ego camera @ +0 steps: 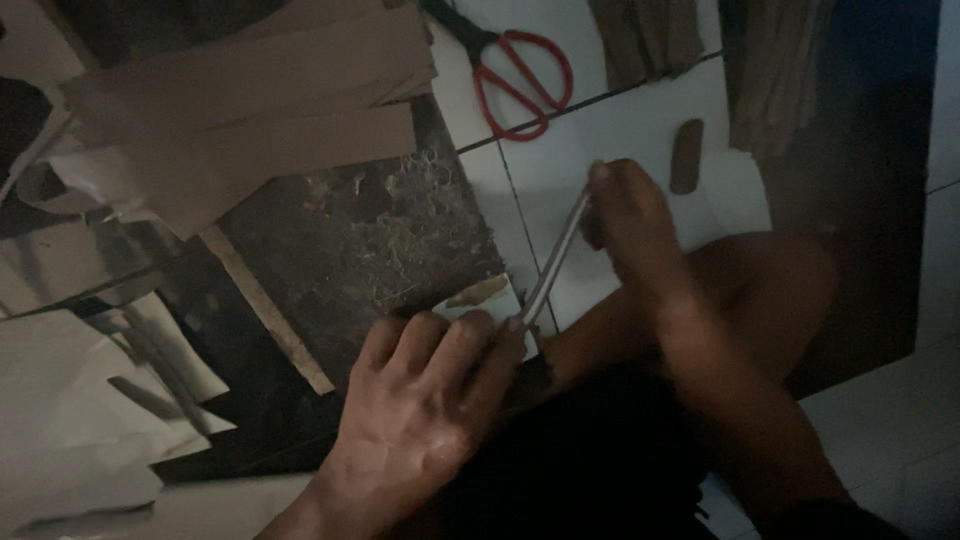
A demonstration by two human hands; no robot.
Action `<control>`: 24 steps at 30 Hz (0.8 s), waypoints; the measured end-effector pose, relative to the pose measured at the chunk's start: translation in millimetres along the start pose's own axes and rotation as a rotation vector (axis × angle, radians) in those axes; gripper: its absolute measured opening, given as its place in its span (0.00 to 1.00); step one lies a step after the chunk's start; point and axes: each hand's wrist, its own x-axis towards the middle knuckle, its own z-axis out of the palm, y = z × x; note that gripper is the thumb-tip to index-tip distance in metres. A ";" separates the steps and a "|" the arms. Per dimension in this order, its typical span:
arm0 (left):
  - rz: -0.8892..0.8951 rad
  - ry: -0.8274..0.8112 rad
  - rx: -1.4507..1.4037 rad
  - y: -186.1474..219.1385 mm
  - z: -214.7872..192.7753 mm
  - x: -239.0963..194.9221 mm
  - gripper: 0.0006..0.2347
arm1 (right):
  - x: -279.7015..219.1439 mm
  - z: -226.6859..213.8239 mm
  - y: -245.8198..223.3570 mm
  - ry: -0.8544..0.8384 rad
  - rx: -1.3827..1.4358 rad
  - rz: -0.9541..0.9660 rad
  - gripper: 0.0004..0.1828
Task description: The person applies glue to the edge of a white paper strip using a small brush and presses it onto a dark surface. The person repeats this process with multiple paper strips, aligning them sequentially.
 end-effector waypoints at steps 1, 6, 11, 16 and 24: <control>-0.005 -0.023 0.001 -1.5 -0.7 -0.9 0.16 | -2.1 -6.7 -3.2 0.012 -0.008 -0.024 0.17; -0.004 -0.190 -0.024 -11.7 -0.3 -4.0 0.28 | 9.9 -53.9 -15.8 0.224 0.272 -0.026 0.07; 0.004 -0.144 -0.049 -14.0 2.3 -8.8 0.27 | 33.8 -94.4 -16.2 0.140 0.380 -0.501 0.07; 0.027 -0.202 -0.003 -15.8 5.8 -4.1 0.25 | 80.0 -89.0 -10.6 0.270 -0.223 -0.493 0.07; -0.003 -0.090 -0.100 -18.8 7.5 -17.1 0.23 | 110.4 -52.6 -20.6 0.298 -0.278 -0.178 0.12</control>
